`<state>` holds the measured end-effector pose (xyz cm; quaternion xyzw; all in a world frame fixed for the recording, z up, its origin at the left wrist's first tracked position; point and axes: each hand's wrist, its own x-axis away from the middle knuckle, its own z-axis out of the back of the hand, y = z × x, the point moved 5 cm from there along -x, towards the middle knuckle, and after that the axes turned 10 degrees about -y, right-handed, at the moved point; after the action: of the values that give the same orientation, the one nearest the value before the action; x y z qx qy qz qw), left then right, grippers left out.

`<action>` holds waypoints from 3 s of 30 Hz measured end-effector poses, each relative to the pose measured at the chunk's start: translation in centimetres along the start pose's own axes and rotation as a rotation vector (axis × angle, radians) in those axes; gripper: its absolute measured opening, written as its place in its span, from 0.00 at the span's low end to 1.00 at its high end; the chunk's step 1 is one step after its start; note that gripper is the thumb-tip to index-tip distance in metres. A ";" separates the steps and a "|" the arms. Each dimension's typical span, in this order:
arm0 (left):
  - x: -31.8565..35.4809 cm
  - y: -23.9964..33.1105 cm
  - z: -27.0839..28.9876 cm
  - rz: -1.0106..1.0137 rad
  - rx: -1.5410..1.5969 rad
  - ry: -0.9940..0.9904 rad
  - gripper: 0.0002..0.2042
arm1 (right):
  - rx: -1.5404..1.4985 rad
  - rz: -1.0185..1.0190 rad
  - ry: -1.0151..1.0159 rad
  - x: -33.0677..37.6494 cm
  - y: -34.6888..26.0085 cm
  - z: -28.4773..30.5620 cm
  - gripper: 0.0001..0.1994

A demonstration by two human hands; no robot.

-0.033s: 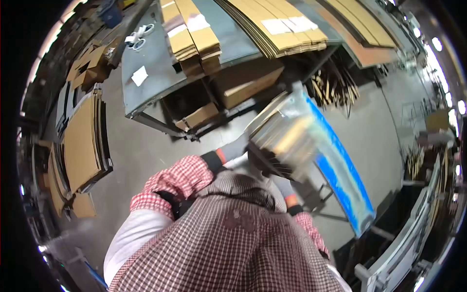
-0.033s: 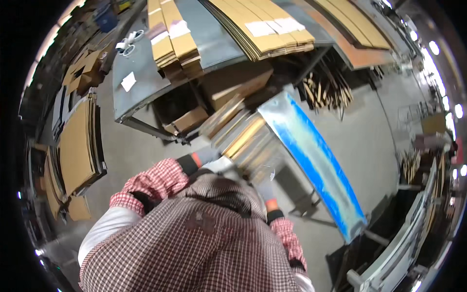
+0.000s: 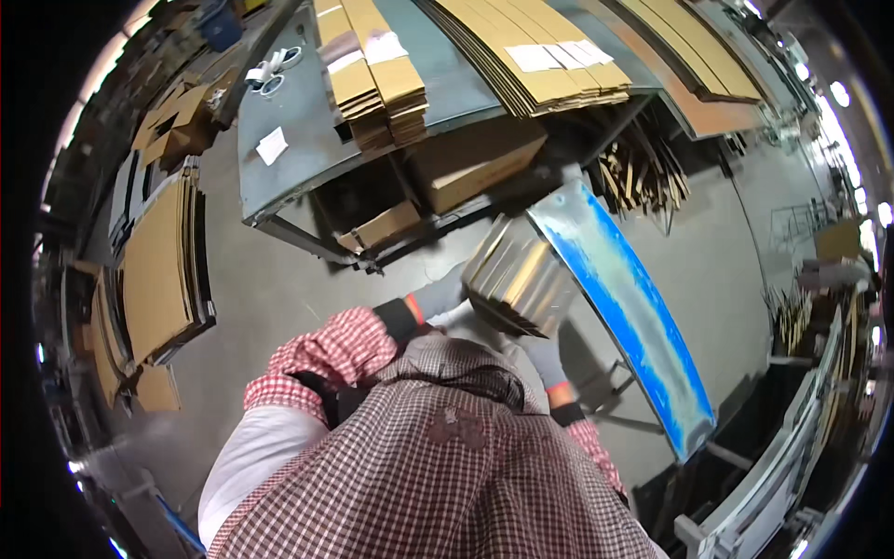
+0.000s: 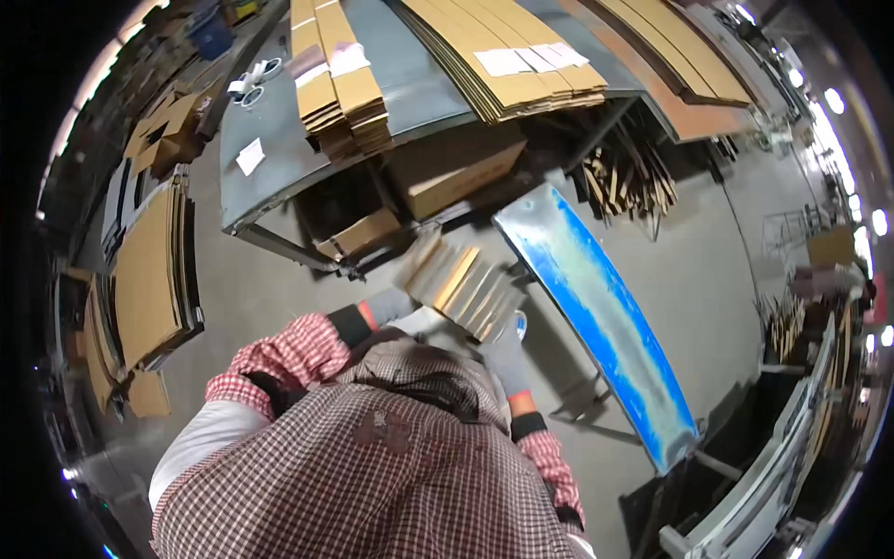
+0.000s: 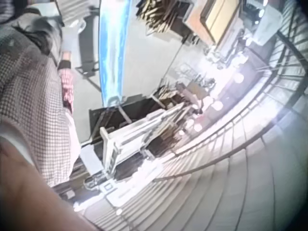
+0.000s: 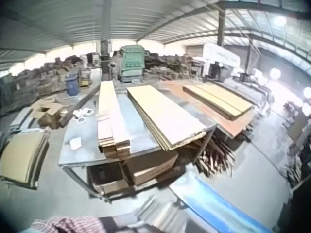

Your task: Applying labels to and taping together stacks of long boards or cardboard components.

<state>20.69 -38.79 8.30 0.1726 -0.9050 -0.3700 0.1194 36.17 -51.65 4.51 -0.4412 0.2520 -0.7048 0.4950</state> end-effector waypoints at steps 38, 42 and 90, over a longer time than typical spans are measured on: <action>-14.1 -2.5 -21.8 -0.212 -0.253 -0.474 0.18 | 0.255 -0.075 1.636 35.0 11.5 36.2 0.33; -20.0 -0.6 -17.6 -0.133 0.643 -0.636 0.32 | 0.190 -0.070 1.677 33.6 10.9 33.6 0.30; -32.3 22.9 24.4 -0.443 -0.128 0.756 0.23 | 0.304 -0.121 -0.375 -35.4 5.2 26.8 0.26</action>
<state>36.65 4.79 4.66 0.4780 -0.7142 -0.3527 0.3703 66.27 -18.85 0.11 -0.4992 0.0201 -0.6688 0.5506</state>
